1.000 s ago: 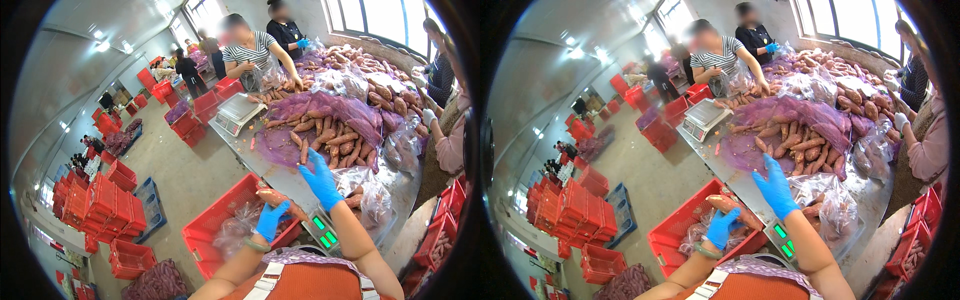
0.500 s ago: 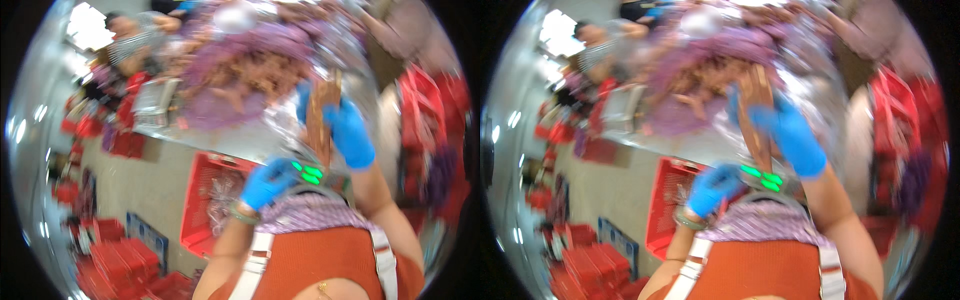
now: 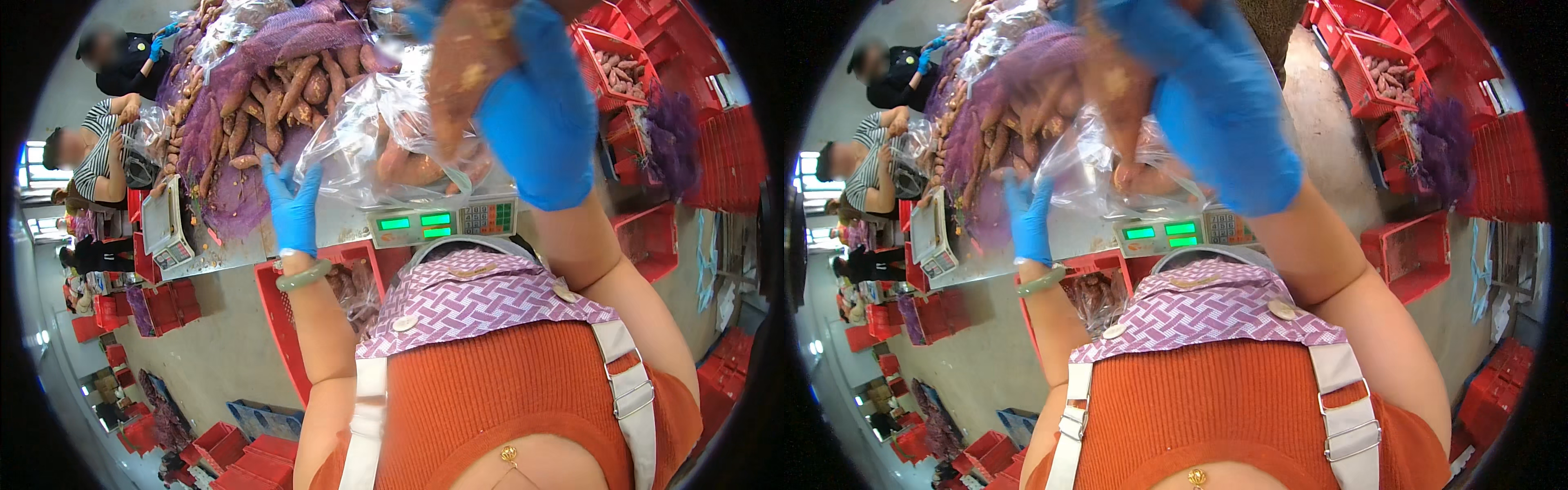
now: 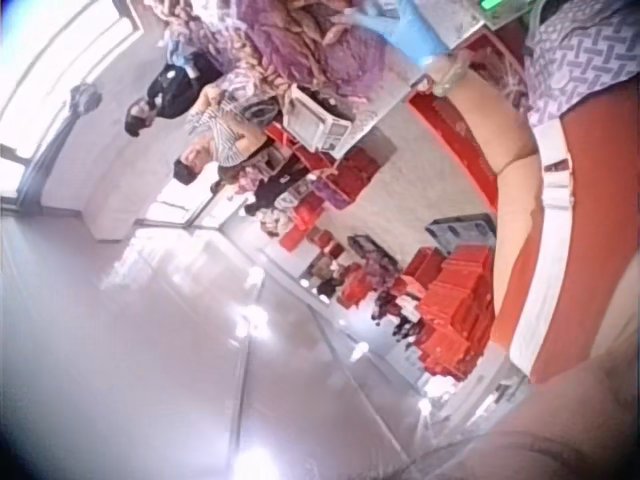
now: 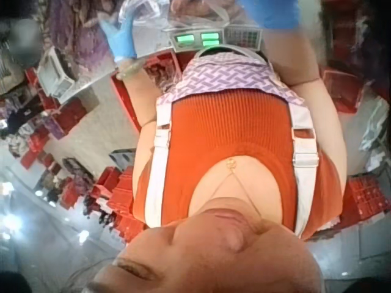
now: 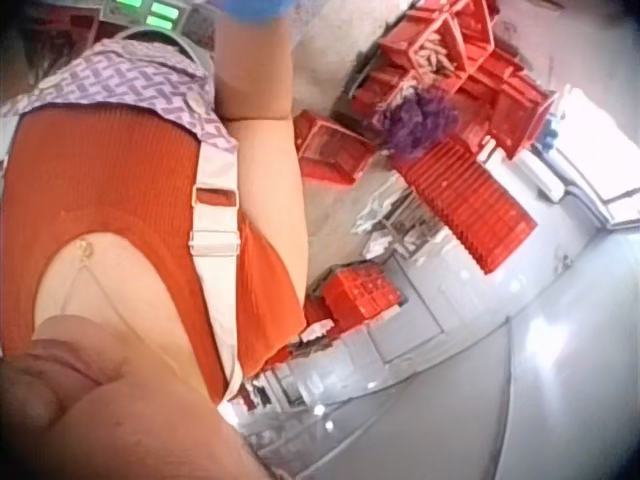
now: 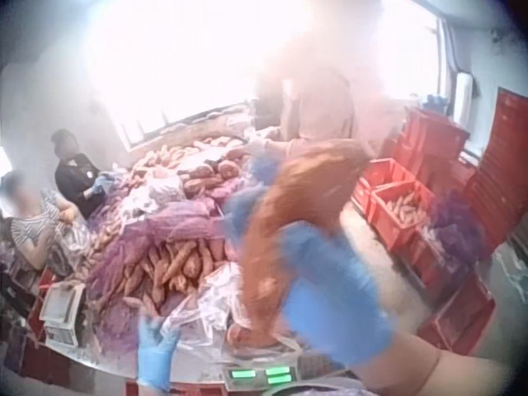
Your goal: The person places sweet potatoes into plastic bags, weighs each bag on a digital scale, and then places the sealed bags into red crates. The person also moves and stacks empty red crates during the process.
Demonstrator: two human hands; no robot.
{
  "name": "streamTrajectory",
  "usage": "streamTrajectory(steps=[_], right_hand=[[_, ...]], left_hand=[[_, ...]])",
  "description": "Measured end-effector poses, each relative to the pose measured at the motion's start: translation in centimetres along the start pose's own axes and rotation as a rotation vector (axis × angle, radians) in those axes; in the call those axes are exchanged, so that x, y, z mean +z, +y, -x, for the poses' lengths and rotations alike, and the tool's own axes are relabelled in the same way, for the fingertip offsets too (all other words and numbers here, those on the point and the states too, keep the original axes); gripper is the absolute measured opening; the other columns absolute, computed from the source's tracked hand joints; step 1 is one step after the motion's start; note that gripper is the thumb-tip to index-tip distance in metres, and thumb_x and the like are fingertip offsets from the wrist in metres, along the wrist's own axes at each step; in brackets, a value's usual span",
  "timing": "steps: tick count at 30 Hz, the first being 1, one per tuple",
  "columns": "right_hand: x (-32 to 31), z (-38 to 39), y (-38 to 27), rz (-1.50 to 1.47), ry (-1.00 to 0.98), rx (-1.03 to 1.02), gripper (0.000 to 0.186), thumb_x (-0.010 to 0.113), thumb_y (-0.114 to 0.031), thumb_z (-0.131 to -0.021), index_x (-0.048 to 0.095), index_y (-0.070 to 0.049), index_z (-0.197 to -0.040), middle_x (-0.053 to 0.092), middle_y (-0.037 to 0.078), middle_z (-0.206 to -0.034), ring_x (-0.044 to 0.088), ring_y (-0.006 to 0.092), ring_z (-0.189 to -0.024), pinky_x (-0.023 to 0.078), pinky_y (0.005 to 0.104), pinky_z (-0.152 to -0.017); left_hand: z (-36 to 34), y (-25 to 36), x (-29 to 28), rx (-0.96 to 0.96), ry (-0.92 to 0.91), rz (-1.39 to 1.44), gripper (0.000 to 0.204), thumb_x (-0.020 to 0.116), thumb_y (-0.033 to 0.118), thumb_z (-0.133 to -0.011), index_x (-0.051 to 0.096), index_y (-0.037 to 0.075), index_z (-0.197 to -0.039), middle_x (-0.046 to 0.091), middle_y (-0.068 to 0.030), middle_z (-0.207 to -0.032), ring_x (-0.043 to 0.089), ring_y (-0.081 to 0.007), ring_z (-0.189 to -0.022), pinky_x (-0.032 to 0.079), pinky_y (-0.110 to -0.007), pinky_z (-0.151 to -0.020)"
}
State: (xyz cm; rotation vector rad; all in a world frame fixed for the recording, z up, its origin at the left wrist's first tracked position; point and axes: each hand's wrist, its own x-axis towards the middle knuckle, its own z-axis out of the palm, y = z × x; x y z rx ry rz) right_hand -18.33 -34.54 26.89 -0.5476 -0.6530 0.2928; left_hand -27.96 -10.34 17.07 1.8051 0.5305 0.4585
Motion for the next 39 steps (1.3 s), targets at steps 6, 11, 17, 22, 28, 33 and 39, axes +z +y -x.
streamTrajectory(steps=[6,11,17,22,28,33,39], right_hand=[[-0.4,3.0,7.6,0.563,-0.120,0.353,0.039,0.062,-0.011,-0.078,0.048,-0.009,-0.115,0.056,0.005,-0.100,0.054,0.0149,-0.091,0.044,0.0297,-0.082],[-8.9,4.0,3.2,1.368,-0.050,0.405,0.040,0.061,-0.006,-0.076,0.049,-0.009,-0.113,0.055,0.010,-0.104,0.054,0.0187,-0.097,0.044,0.0300,-0.084],[-9.8,2.9,-1.3,1.667,0.035,0.353,0.041,0.061,-0.007,-0.076,0.048,-0.009,-0.115,0.058,0.013,-0.101,0.058,0.0246,-0.092,0.046,0.0310,-0.081],[-4.4,0.3,3.6,1.699,-0.371,0.140,0.037,0.060,-0.010,-0.073,0.052,-0.011,-0.109,0.059,0.013,-0.097,0.058,0.0295,-0.088,0.047,0.0345,-0.076],[-4.5,-3.0,9.6,2.004,-0.776,0.090,0.038,0.065,-0.012,-0.067,0.057,-0.014,-0.105,0.060,0.009,-0.093,0.059,0.0280,-0.084,0.048,0.0358,-0.075],[-8.1,-2.8,12.1,1.686,-0.950,0.270,0.052,0.072,-0.019,-0.062,0.055,-0.015,-0.111,0.056,0.010,-0.109,0.053,0.0288,-0.098,0.042,0.0388,-0.087],[-7.7,-2.6,9.5,1.803,-0.773,0.194,0.055,0.069,-0.029,-0.065,0.053,-0.011,-0.115,0.054,0.016,-0.111,0.047,0.0305,-0.109,0.038,0.0377,-0.093]], left_hand=[[0.1,0.8,0.0,-0.159,-0.079,0.492,0.021,0.055,0.009,-0.083,0.057,0.002,-0.103,0.060,-0.0037,-0.088,0.054,-0.0081,-0.070,0.047,-0.024,-0.066],[0.5,3.2,0.2,-0.089,-0.169,0.506,0.024,0.054,0.008,-0.083,0.057,0.002,-0.106,0.060,-0.0053,-0.098,0.054,-0.0076,-0.077,0.045,-0.022,-0.070],[0.6,5.1,3.3,-0.034,-0.193,0.561,0.035,0.052,0.009,-0.082,0.051,0.000,-0.116,0.054,0.0036,-0.091,0.044,-0.0035,-0.071,0.037,-0.018,-0.067],[-0.1,5.4,3.8,-0.020,-0.154,0.551,0.036,0.052,0.006,-0.081,0.052,0.003,-0.116,0.055,0.0034,-0.090,0.046,-0.0032,-0.070,0.037,-0.017,-0.065],[0.0,3.6,2.7,-0.025,-0.122,0.563,0.033,0.057,0.007,-0.079,0.054,0.002,-0.112,0.059,-0.0039,-0.102,0.054,-0.0097,-0.084,0.043,-0.023,-0.074],[0.2,3.4,2.2,-0.050,-0.181,0.489,0.028,0.058,0.008,-0.079,0.058,0.002,-0.107,0.060,-0.0020,-0.097,0.053,-0.0082,-0.081,0.041,-0.021,-0.073],[0.0,2.4,2.1,-0.042,-0.181,0.469,0.022,0.059,0.010,-0.079,0.061,0.003,-0.100,0.060,-0.0007,-0.094,0.051,-0.0074,-0.084,0.038,-0.021,-0.078]])
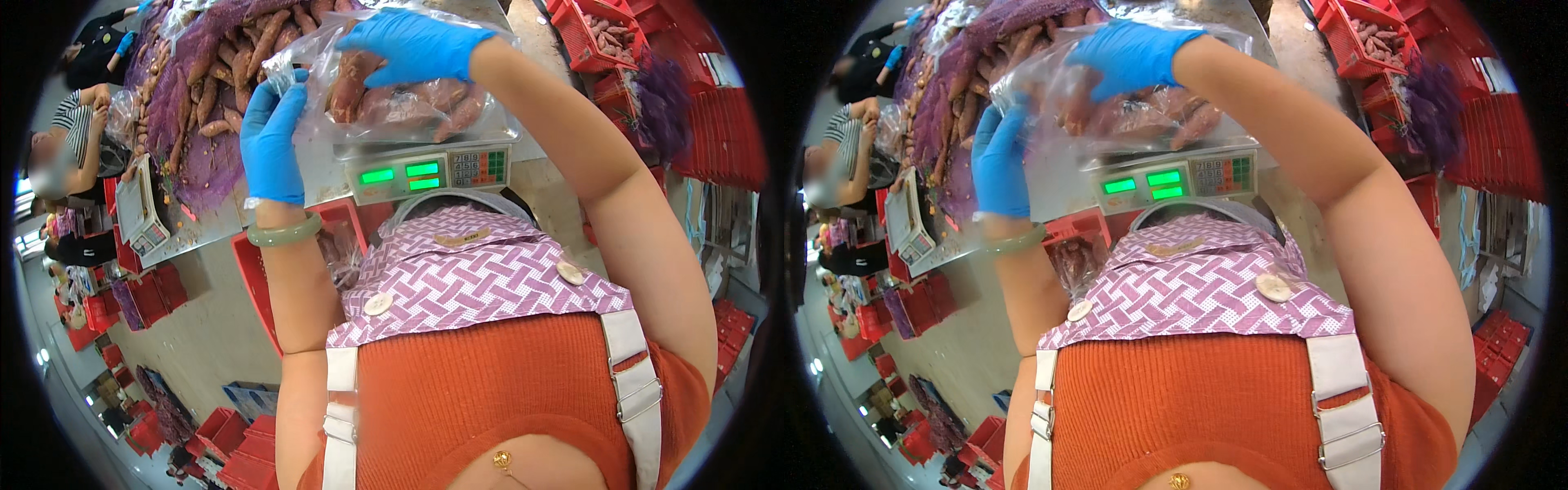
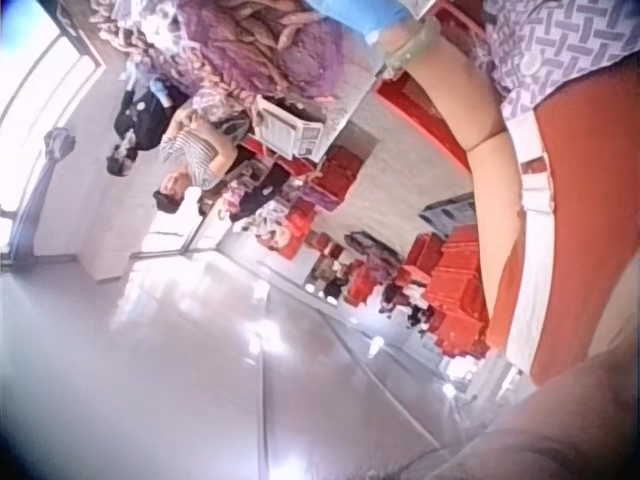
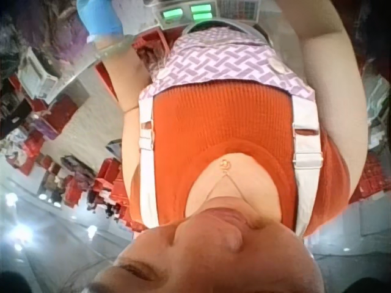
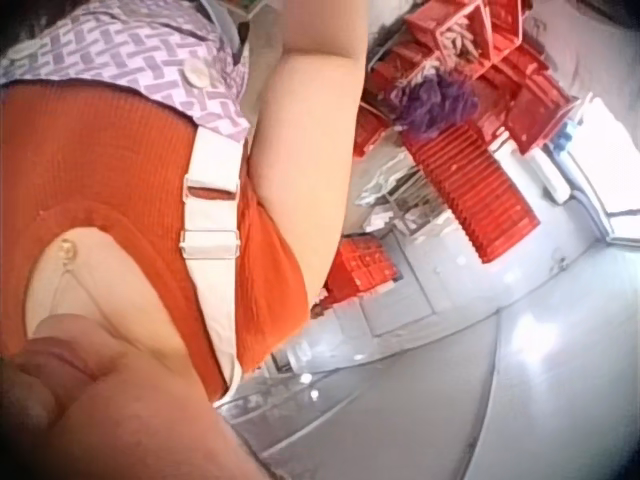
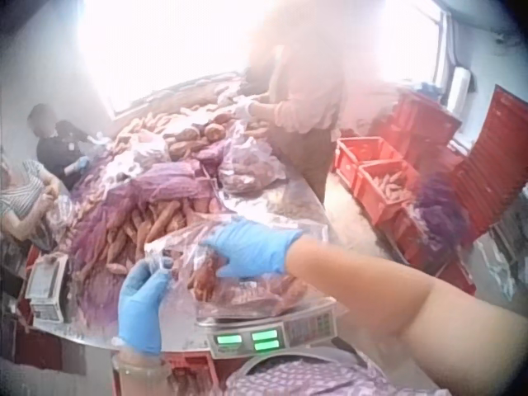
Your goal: The person places sweet potatoes into plastic bags, weighs each bag on a digital scale, and then places the sealed bags into red crates. The person also moves and stacks empty red crates during the process.
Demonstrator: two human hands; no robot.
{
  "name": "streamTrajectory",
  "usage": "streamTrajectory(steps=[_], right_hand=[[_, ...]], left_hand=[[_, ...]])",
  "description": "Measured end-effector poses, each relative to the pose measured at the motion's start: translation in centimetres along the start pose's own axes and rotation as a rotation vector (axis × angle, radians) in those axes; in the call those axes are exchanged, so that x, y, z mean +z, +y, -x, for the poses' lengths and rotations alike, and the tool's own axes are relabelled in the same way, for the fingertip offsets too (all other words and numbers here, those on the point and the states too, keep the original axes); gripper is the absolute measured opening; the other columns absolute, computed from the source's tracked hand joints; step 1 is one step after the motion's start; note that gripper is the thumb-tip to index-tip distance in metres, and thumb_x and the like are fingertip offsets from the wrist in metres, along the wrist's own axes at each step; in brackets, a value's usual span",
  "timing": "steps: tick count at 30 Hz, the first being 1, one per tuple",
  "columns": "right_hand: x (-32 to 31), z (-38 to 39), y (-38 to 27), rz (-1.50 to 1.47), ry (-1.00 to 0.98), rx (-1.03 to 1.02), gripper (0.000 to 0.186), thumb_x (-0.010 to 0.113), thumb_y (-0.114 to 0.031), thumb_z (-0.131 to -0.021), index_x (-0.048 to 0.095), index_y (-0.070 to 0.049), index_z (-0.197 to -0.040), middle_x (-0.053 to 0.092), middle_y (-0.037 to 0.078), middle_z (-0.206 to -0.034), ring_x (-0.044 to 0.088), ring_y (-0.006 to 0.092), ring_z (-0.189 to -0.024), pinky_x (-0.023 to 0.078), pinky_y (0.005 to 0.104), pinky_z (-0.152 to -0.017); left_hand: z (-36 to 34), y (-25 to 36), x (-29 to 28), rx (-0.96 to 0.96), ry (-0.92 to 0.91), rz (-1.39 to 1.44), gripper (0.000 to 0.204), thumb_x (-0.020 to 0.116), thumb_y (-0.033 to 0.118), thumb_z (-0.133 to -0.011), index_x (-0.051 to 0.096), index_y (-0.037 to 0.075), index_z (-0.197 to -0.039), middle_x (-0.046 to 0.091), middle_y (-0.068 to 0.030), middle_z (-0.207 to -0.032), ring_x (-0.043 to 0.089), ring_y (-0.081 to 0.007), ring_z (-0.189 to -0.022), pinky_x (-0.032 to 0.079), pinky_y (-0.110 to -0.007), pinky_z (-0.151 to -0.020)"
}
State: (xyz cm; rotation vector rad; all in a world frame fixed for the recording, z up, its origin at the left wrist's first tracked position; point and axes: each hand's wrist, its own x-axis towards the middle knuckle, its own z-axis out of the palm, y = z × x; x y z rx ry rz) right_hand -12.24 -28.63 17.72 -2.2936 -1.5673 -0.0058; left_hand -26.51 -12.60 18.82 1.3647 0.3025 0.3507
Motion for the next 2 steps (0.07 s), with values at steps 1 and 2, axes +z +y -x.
streamTrajectory(steps=[1,2], right_hand=[[-0.77,0.08,-0.13,-0.014,-0.007,0.062,0.049,0.066,-0.027,-0.066,0.056,-0.009,-0.111,0.058,0.018,-0.104,0.050,0.0288,-0.107,0.038,0.0377,-0.093],[-1.65,0.18,-0.59,-0.074,-0.125,0.217,0.048,0.064,-0.027,-0.069,0.055,-0.008,-0.112,0.048,0.018,-0.120,0.045,0.0281,-0.114,0.036,0.0365,-0.096]], left_hand=[[-0.23,-0.15,-0.09,-0.008,-0.004,-0.012,0.022,0.060,0.010,-0.079,0.061,0.004,-0.100,0.060,-0.0012,-0.095,0.052,-0.0085,-0.086,0.038,-0.022,-0.081],[-0.31,-0.14,-0.23,-0.017,-0.008,-0.024,0.023,0.060,0.009,-0.078,0.061,0.004,-0.101,0.060,-0.0017,-0.096,0.052,-0.0097,-0.088,0.038,-0.023,-0.083]])
